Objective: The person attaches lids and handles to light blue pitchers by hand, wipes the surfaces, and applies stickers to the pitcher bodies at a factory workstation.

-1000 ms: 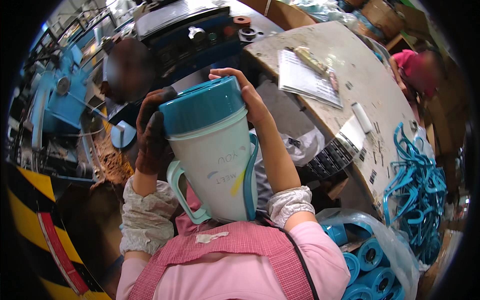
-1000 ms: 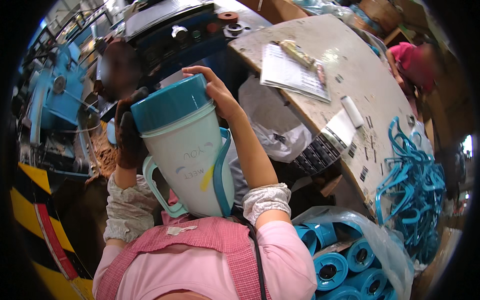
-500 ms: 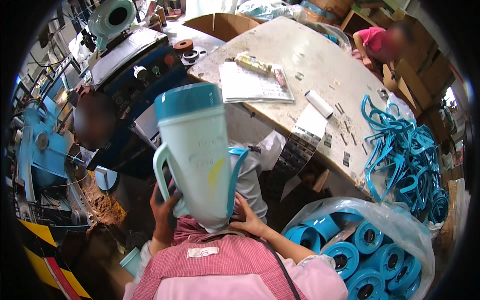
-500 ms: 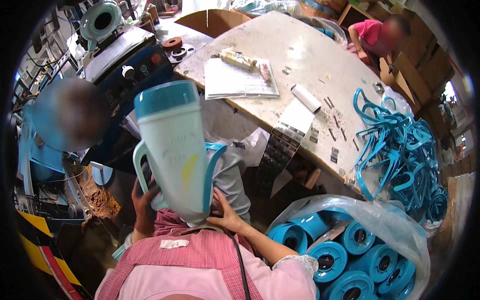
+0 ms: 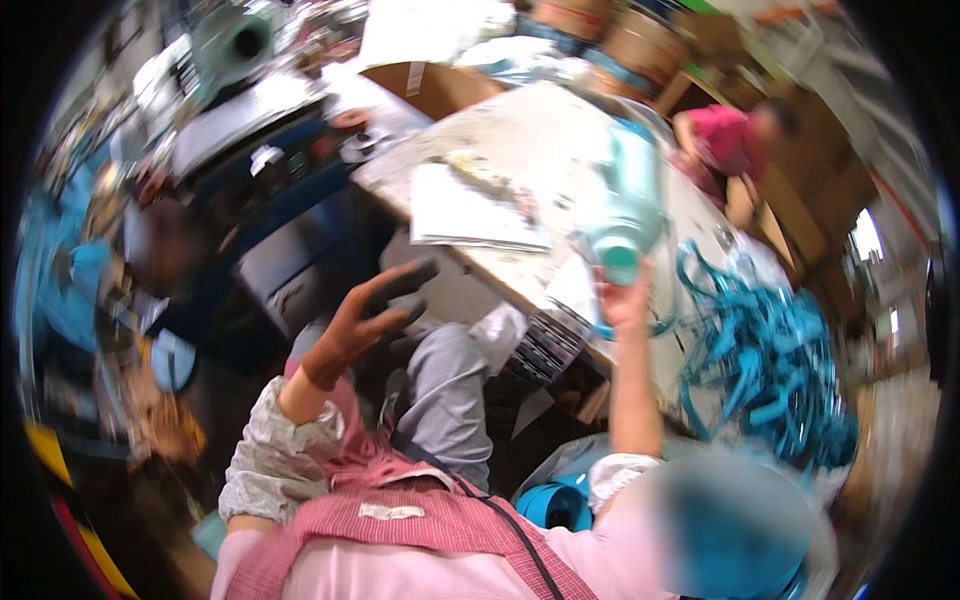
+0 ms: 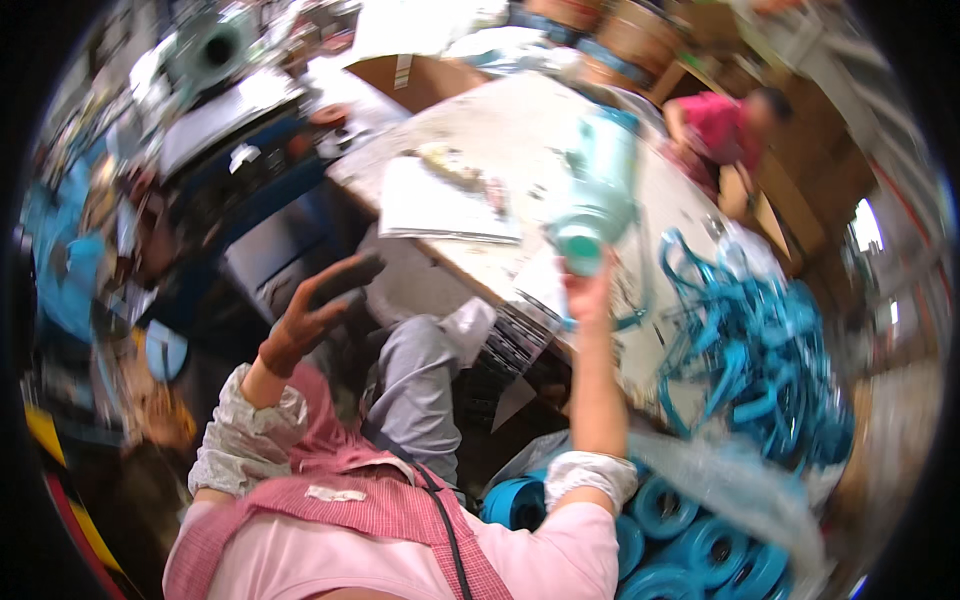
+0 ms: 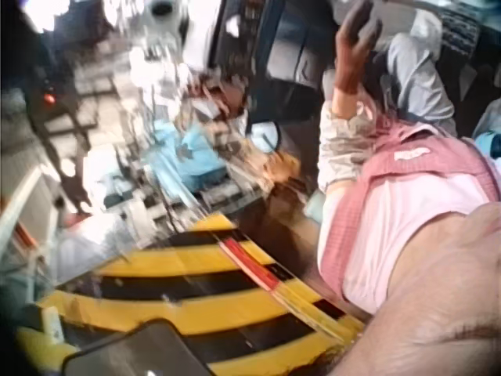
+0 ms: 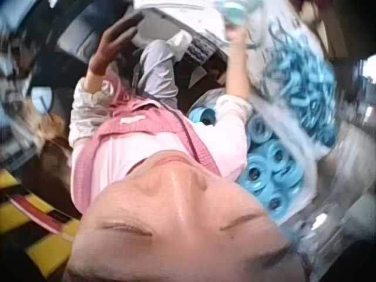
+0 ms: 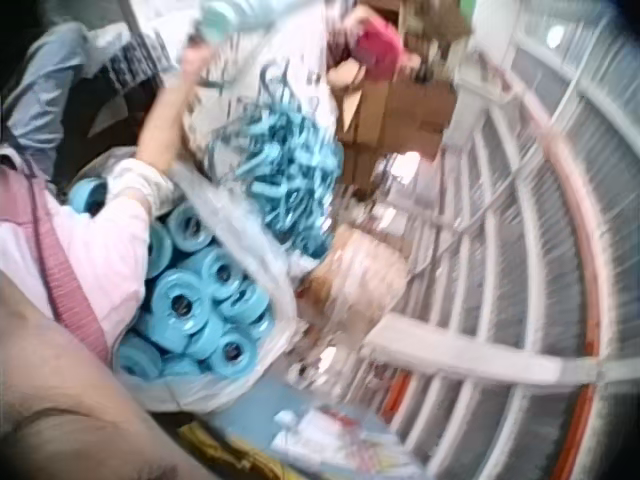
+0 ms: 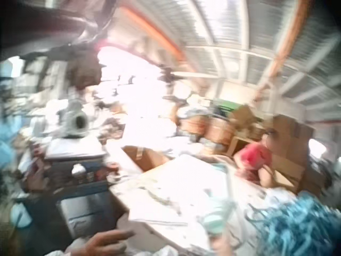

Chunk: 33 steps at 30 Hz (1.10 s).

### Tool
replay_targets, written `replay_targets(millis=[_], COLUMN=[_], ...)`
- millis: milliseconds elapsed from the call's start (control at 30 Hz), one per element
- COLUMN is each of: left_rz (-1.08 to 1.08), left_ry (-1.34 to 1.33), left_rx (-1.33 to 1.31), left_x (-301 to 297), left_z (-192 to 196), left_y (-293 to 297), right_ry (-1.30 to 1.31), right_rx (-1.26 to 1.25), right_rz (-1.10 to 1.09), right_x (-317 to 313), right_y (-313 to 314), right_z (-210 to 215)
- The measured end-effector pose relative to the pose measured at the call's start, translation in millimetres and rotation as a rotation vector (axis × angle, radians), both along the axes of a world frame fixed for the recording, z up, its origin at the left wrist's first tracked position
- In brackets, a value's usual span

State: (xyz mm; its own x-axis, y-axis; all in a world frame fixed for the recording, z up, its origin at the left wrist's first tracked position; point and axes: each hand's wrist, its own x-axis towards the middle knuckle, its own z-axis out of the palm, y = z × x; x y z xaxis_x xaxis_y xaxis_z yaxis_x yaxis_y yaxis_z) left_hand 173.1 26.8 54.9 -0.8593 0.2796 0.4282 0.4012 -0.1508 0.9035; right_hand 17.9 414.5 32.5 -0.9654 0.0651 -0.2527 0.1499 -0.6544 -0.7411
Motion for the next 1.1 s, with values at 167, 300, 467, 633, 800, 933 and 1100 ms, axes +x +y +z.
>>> replay_targets(millis=[167, 300, 467, 633, 800, 933, 1100], left_rz=[1.196, 1.781, 2.121, 1.583, 0.977, 1.105, 0.818], left_ry=[-0.337, -0.941, -1.106, -1.009, -1.366, -0.571, 0.31], left_rx=[-0.33, -0.117, -0.826, -1.113, -1.105, -1.293, -1.505], left_x=[214, 449, 577, 479, 491, 409, 319], left_z=[-160, -260, -311, -234, -226, -101, -8], left_y=[-122, -128, -118, -217, -305, -261, -152], right_ry=[-0.043, 0.128, 0.432, 0.61, 0.654, 0.213, -0.018], right_rx=[0.006, 0.414, 0.522, 0.657, 0.808, 0.446, -0.207], right_rz=[0.086, 0.033, -0.103, 0.827, 1.348, 1.672, 1.605], right_x=[-111, -224, -231, -50, 144, 202, 183], right_y=[183, 137, 53, -207, -355, -401, -448], right_z=[-23, -2, 38, 12, -12, -82, -101])
